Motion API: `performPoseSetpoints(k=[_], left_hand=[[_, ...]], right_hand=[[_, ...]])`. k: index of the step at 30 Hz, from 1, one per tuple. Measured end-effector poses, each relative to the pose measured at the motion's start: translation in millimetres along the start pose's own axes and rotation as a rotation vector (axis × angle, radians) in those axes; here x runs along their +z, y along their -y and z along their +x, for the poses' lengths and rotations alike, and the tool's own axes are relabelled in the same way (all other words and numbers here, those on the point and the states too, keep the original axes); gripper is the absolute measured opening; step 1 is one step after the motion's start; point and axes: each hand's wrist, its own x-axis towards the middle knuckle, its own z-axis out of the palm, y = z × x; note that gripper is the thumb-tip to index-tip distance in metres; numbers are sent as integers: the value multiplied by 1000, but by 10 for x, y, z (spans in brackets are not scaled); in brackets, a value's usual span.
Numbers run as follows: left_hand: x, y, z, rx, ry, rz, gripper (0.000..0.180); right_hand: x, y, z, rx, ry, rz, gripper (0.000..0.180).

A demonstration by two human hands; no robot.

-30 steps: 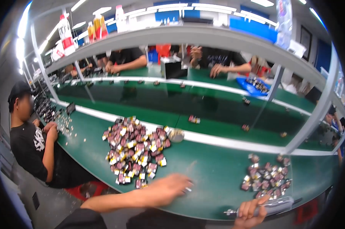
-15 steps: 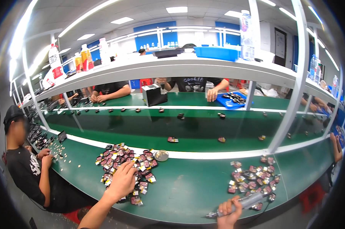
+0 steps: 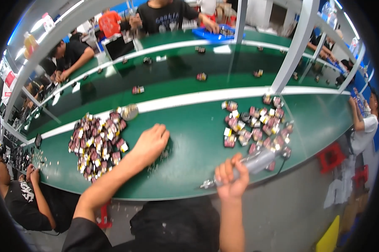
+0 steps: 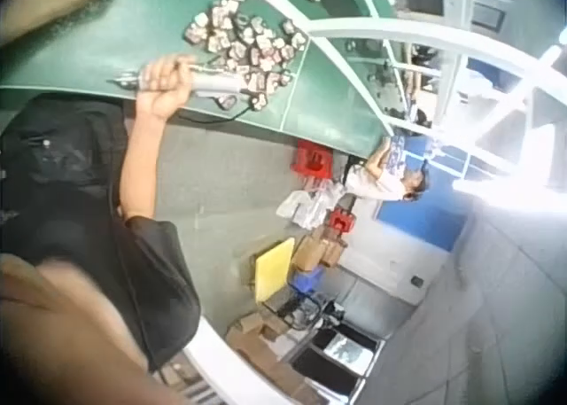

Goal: Assembling small electronic components using an electric screwdriver at a production line.

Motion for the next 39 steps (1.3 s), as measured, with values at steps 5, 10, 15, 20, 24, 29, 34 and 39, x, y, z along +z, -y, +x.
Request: performPoseSetpoints(k=[5, 10, 15, 20, 24, 29, 34, 39], left_hand=[[143, 68, 32, -1, -21, -40, 9], [149, 64, 11, -115, -169, -143, 14], [-167, 110, -159, -260, -126, -313, 14], [-323, -218, -382, -210, -252, -526, 11], [-350, -508, -606, -255, -318, -806, 14], [-209, -867, -792, -460, -423, -1544, 11], [-209, -1073, -853, -529, -368, -1963, 4], [-162, -1159, -857, -471, -336, -2052, 23]], right_hand=[[-32, 11, 52, 26, 11, 22, 10], [-56, 18, 5, 17, 46, 17, 10], [-87, -8, -8, 27, 69, 31, 11], [-90, 8, 13, 22, 60, 47, 11], [34, -33, 46, -29, 5, 0, 10], [448, -97, -63, -66, 196, 195, 10], [670, -158, -139, -97, 180, 198, 12], [661, -237, -150, -103, 155, 187, 11]])
